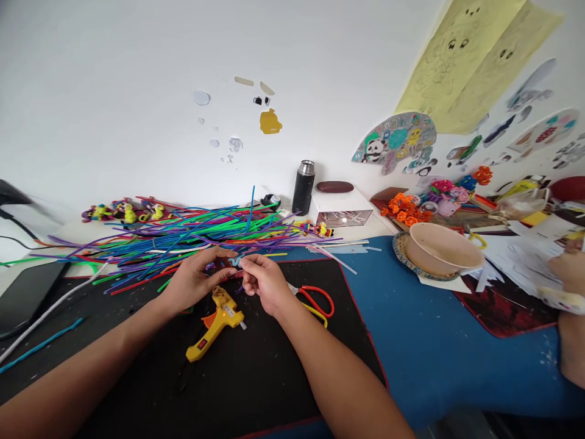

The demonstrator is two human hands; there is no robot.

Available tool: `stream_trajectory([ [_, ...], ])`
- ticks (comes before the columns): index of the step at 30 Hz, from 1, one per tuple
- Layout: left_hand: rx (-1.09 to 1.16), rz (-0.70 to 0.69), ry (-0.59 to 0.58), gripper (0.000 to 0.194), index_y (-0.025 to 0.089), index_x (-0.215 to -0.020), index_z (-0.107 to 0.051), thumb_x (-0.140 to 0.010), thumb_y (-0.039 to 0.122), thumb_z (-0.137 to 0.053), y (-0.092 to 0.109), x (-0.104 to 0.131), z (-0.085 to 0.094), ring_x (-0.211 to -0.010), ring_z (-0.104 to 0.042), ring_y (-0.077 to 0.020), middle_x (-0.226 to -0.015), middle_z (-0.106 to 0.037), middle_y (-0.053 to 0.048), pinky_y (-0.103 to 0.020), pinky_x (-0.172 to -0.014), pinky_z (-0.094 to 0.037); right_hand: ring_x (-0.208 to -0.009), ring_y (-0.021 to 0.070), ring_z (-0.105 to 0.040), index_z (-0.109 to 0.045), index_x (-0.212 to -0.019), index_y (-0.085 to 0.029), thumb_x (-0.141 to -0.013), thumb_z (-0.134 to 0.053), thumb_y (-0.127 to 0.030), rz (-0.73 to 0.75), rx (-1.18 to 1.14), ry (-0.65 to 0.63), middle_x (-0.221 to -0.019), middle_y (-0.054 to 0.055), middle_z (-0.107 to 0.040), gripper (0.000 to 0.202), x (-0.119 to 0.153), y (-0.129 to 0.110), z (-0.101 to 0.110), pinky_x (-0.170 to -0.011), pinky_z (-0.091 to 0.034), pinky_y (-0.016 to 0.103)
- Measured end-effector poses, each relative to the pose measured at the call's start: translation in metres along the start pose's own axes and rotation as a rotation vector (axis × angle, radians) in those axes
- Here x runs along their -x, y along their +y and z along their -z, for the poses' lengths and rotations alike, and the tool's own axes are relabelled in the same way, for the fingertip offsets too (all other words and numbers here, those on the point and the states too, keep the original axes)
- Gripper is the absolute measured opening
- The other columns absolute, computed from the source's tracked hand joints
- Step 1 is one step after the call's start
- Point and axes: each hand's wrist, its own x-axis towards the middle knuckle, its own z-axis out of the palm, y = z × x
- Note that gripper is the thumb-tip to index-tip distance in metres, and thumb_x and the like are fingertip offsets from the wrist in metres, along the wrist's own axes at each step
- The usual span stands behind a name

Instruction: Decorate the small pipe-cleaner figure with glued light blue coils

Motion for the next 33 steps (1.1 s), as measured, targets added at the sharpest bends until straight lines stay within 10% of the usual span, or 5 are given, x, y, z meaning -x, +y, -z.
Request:
stream_trajectory([
  [33, 0.012, -0.069, 0.013, 0.016, 0.023, -0.109, -0.072, -0.103, 0.033, -0.061, 0.0046, -0.0024, 0.0017, -0.093, -0.075, -0.0216, -0.102, -0.079, -0.006, -0.032, -0.083, -0.058, -0.044, 0.0075, -0.045, -0.064, -0.086, -0.02, -0.069, -0.092, -0.053, -0.004, 0.012, -0.022, -0.059, -0.007, -0.056, 0.047, 0.0, 0.0023, -0.0007, -0.043, -0.023, 0.023],
])
